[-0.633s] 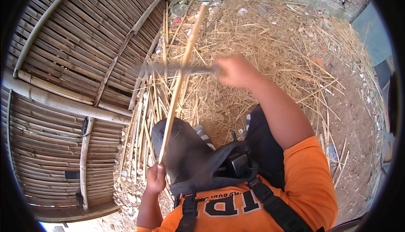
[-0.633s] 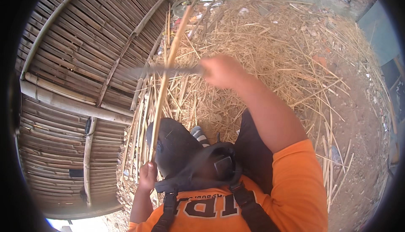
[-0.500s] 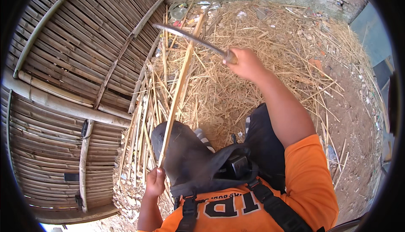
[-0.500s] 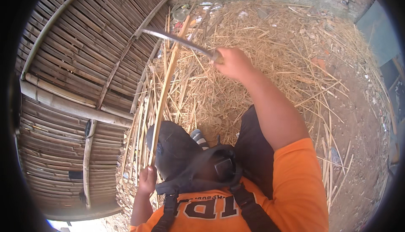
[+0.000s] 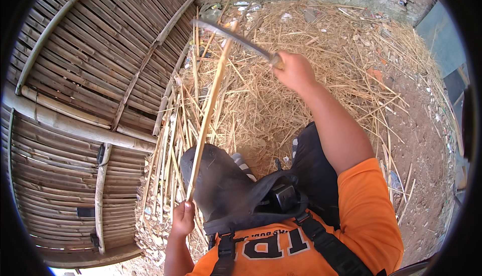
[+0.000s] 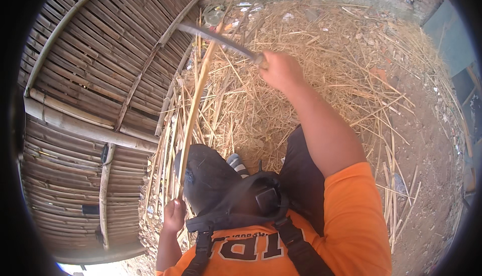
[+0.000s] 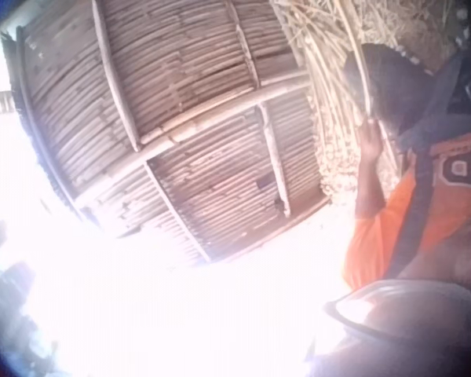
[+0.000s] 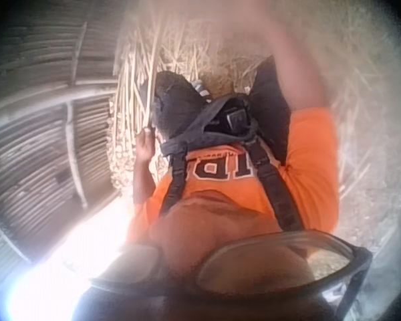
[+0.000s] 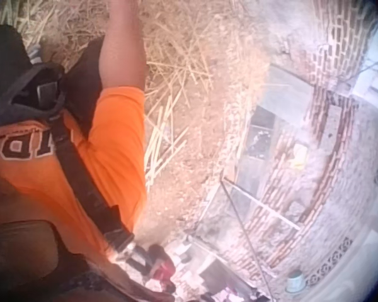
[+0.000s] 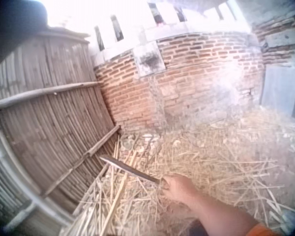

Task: The person thins a bamboo strip by shaving it with a knife. They repeatedly pull the strip through the blade while holding it with one hand.

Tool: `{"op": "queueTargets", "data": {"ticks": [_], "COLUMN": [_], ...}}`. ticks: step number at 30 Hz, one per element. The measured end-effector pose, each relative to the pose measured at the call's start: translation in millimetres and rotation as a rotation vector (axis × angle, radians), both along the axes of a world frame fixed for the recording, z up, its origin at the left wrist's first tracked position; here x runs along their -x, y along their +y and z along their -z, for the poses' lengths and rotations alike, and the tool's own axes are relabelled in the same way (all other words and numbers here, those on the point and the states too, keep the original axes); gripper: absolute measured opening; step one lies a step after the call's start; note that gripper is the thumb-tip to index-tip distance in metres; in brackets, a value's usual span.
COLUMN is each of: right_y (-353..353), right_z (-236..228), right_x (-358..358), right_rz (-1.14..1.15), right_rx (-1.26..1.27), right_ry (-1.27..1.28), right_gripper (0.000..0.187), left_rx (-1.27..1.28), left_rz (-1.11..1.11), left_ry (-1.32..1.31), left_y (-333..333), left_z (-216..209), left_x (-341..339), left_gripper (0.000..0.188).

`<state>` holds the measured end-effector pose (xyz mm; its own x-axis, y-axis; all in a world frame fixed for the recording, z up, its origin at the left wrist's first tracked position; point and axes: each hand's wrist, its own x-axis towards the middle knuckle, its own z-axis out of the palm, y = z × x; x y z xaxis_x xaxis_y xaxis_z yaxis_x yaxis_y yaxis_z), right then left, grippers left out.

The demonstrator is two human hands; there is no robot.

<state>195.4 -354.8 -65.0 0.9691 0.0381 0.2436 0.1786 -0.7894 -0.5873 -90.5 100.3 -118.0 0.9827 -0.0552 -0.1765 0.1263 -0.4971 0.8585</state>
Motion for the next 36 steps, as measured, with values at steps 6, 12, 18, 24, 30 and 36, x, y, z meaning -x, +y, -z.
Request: {"op": "queueTargets", "data": {"ticks": [6, 12, 18, 24, 30, 36], "right_y": [21, 71, 7, 31, 62, 6], "right_z": [8, -2, -9, -10, -3, -9], "right_x": [26, 54, 12, 35, 53, 13], "right_rz": [-0.214, -0.66, -0.129, -0.372, -0.639, -0.15], "right_rx": [0.097, 0.285, -0.034, 0.063, 0.238, -0.125], "right_ry": [-0.258, -0.511, -0.022, -0.023, -0.253, 0.112], "right_gripper": [0.012, 0.015, 0.013, 0.01, 0.015, 0.014], "left_rx": [-0.068, 0.008, 0.093, -0.106, -0.178, -0.168], "left_rz": [0.062, 0.043, -0.004, -0.023, 0.006, -0.066], "left_ry": [-0.013, 0.063, 0.051, 0.072, -0.04, 0.032], "left_y": [-28, -34, -43, -68, -106, -119], "left_z": [-13, -9, -14, -15, -39, -55], "left_x": [-13, -23, -29, -52, -85, -89], "left_gripper": [0.061, 0.051, 0.051, 0.038, 0.036, 0.037]}}
